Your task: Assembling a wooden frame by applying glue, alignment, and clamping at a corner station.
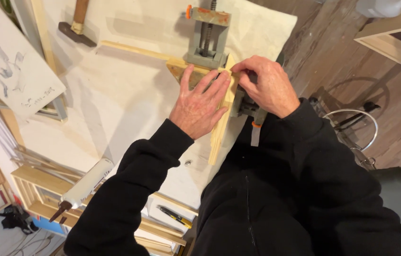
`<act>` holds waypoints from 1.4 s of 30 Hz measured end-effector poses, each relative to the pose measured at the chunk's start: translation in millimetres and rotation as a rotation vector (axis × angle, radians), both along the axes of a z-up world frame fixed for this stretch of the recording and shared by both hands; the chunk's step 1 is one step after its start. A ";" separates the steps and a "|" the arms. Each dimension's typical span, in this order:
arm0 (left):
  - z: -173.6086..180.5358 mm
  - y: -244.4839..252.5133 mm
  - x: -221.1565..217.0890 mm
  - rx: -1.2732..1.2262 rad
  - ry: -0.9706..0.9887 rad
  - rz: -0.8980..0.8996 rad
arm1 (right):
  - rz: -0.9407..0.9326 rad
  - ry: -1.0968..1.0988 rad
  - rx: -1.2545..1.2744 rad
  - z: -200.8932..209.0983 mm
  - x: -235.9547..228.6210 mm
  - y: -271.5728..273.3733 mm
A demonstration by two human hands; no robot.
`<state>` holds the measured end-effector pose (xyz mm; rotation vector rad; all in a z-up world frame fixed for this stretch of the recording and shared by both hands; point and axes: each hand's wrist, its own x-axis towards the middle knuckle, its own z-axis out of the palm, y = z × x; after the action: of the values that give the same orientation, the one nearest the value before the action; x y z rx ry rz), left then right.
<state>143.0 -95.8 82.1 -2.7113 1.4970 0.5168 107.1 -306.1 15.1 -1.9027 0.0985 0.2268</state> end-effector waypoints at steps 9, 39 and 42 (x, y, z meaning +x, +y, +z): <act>-5.8 1.2 -1.4 -0.024 -0.020 -0.002 | 0.021 0.107 0.027 3.1 14.1 -5.8; -27.6 6.9 1.0 -0.117 -0.025 0.012 | 0.228 0.171 -0.276 14.4 51.0 0.8; -15.0 9.8 -6.4 -0.094 -0.004 0.019 | 0.261 0.207 -0.288 22.5 34.7 -9.9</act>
<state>136.5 -86.0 67.1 -2.7970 1.5341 0.4519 141.8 -315.9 37.6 -2.1729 0.0220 0.6148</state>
